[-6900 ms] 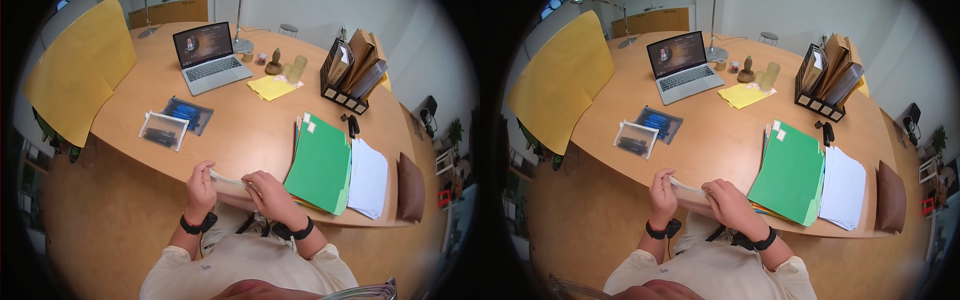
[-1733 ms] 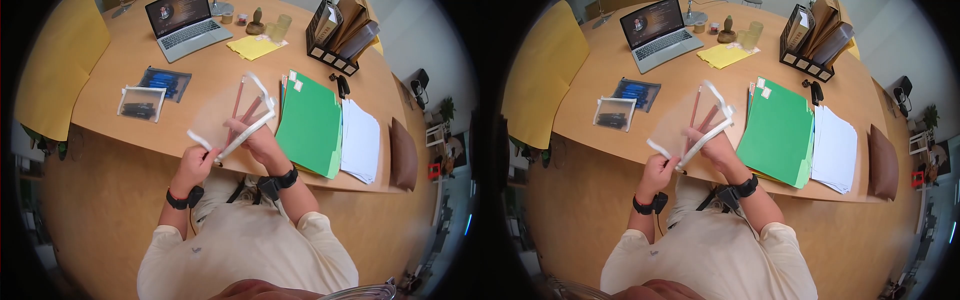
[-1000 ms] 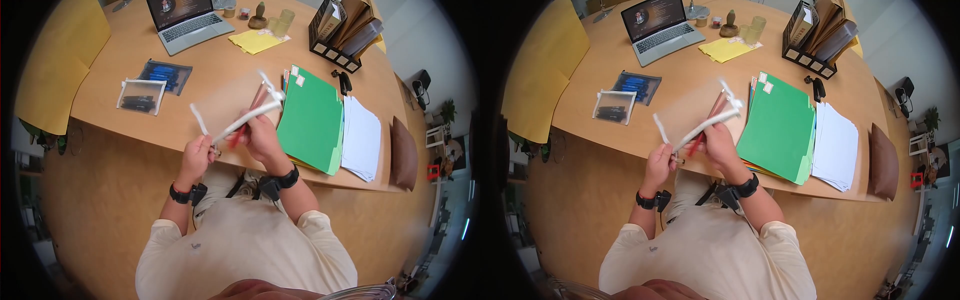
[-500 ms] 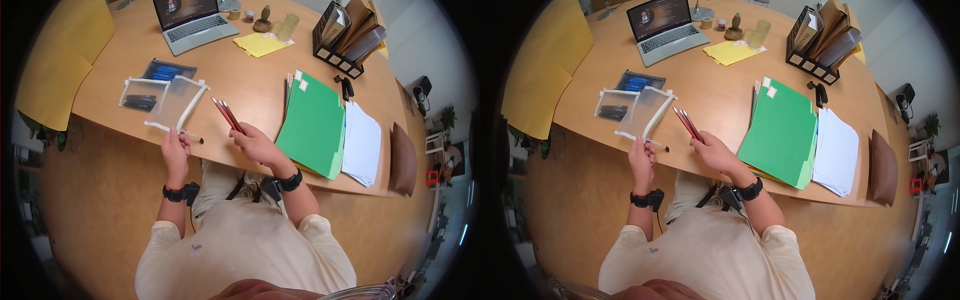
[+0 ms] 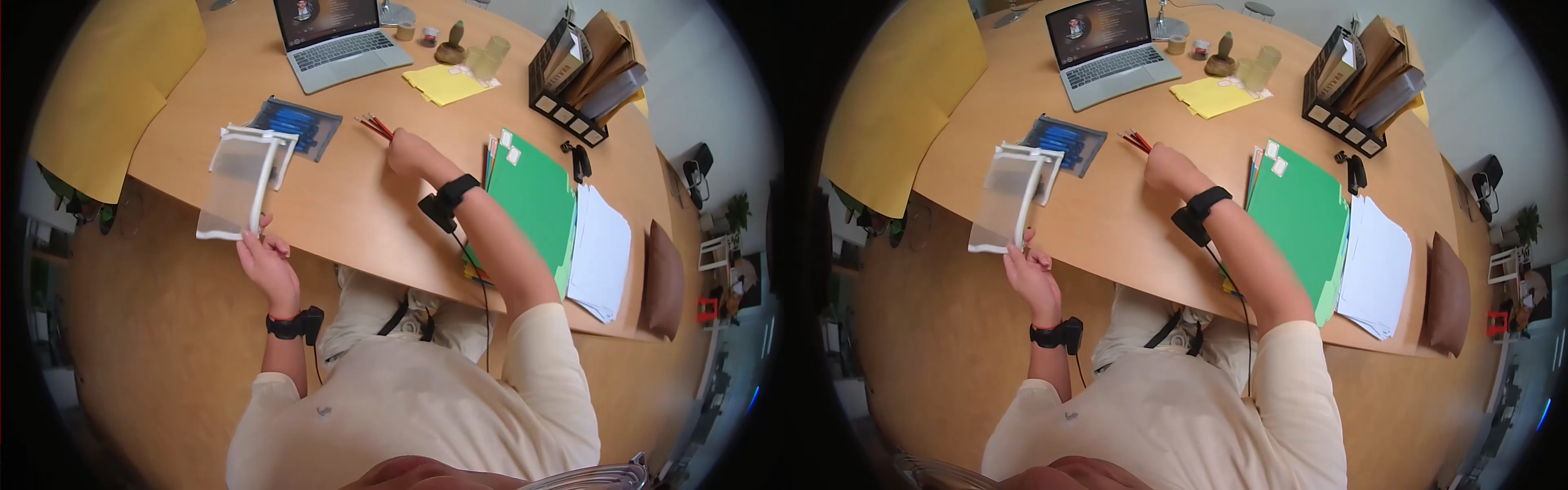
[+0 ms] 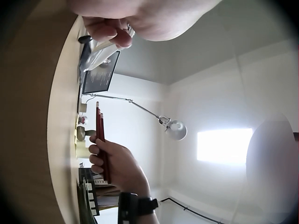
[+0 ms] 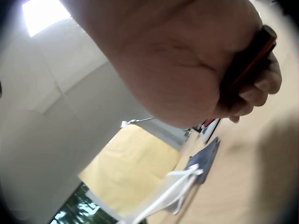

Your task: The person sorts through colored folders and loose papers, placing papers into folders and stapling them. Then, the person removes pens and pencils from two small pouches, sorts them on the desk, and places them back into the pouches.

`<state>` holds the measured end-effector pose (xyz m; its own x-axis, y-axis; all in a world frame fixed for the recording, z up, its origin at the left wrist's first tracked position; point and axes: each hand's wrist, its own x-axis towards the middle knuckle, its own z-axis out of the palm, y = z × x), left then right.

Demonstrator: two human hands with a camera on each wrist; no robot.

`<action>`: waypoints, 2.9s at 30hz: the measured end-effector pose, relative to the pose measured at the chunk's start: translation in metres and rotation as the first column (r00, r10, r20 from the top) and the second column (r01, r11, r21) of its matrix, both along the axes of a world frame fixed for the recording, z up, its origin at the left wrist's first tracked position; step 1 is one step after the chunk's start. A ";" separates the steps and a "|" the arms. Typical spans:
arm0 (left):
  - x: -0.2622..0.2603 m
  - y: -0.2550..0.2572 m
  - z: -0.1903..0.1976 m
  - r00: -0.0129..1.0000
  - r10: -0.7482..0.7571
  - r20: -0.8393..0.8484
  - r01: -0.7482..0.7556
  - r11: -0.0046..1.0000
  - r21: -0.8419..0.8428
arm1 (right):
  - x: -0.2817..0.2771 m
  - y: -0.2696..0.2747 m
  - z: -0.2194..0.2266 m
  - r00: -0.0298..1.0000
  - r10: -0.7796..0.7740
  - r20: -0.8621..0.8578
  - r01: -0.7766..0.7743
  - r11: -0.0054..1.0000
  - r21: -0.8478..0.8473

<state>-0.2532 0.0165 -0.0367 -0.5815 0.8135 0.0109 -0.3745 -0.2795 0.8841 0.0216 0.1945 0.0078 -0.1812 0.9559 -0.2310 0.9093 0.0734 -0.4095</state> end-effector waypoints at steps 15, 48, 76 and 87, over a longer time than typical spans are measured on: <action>-0.040 0.041 -0.005 0.973 -0.151 0.173 0.189 0.954 -0.231 | -0.018 0.082 -0.036 0.943 -0.078 0.324 -0.066 0.909 0.412; -0.008 0.052 0.010 0.849 -0.376 0.370 0.482 0.839 -0.253 | -0.058 -0.027 0.046 0.777 0.128 -0.616 0.031 0.970 0.240; 0.050 0.015 0.063 0.734 -0.523 -0.434 0.609 0.790 0.078 | -0.025 -0.152 0.106 0.813 0.444 -0.377 -0.175 0.803 0.570; 0.047 0.014 0.049 0.860 -0.353 -0.368 0.408 0.909 0.083 | -0.009 -0.156 0.096 0.879 0.396 -0.264 -0.145 0.751 0.645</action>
<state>-0.2061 0.0303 0.0124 -0.1650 0.9422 0.2916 -0.1662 -0.3180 0.9334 0.0124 0.0386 0.1041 -0.4023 0.7678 0.4986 0.6031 0.6321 -0.4866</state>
